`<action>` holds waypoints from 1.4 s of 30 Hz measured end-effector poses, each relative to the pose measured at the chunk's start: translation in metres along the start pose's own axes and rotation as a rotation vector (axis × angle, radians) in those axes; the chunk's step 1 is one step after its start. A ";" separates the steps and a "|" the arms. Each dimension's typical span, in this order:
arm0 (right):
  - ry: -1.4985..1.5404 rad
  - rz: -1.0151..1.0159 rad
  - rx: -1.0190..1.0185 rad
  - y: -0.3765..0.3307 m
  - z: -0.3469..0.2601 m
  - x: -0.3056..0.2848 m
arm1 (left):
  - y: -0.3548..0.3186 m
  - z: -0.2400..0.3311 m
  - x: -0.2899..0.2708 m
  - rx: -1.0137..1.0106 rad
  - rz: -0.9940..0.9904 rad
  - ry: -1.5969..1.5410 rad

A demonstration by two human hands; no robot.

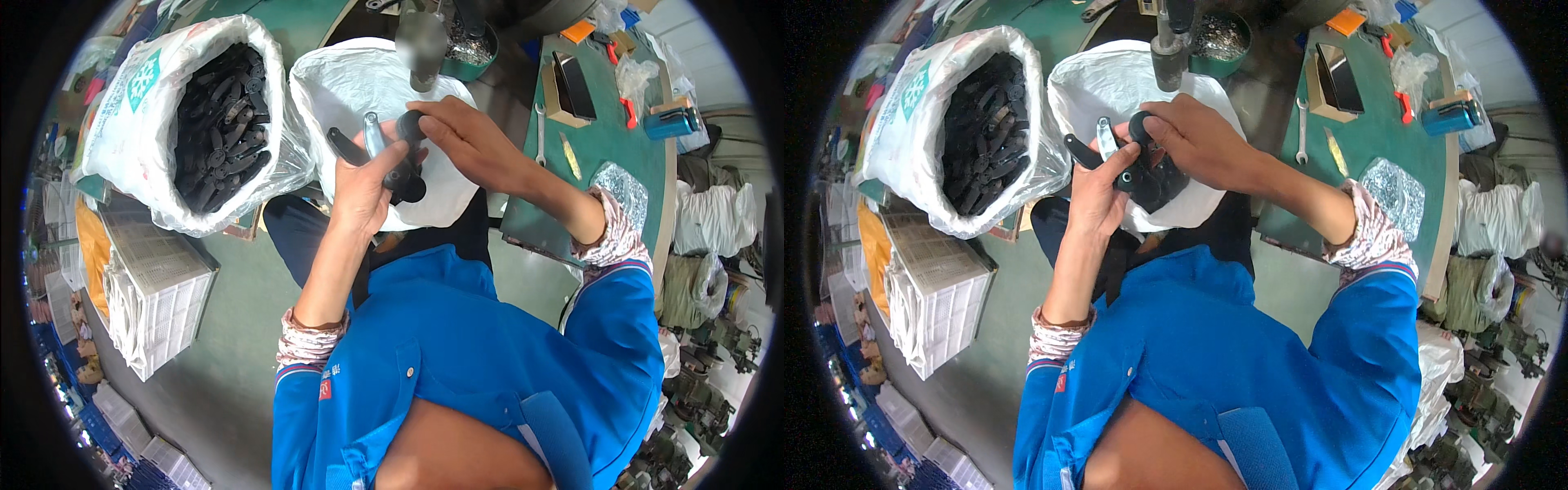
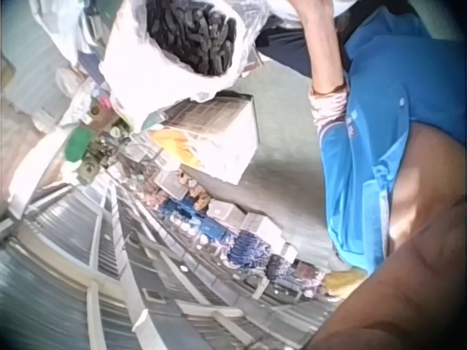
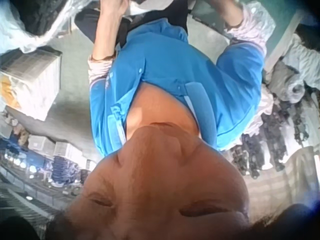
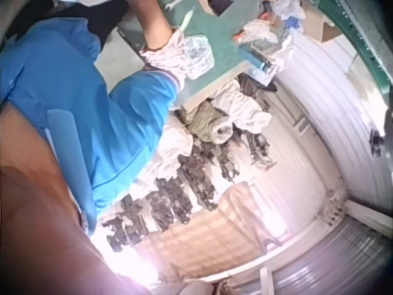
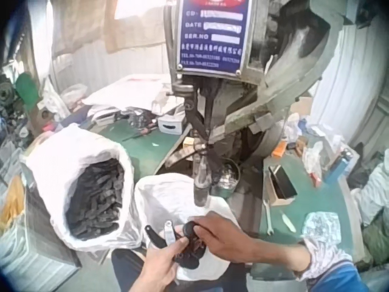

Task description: The person repeatedly picks black plastic components from a white sack, attaches a small black cap to each using a vertical press-like tool, and places the assembled units into a second white sack. The process is continuous and repetitive throughout the clip.

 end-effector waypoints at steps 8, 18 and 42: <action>0.241 0.111 0.024 0.010 0.005 -0.032 | 0.002 -0.001 -0.016 0.058 0.099 -0.050; 0.542 0.094 0.249 0.080 -0.049 -0.106 | 0.007 -0.002 -0.017 0.013 0.115 -0.215; 0.901 0.205 0.145 0.014 0.038 -0.029 | 0.010 0.000 -0.017 0.001 0.136 -0.512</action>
Point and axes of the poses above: each hand's wrist, its own y-axis towards the middle knuckle, its own x-axis out of the palm, z = x × y, the point moved 4 cm from there along y, towards the middle knuckle, and after that the axes turned 11 degrees about x, right-handed, at the moved point
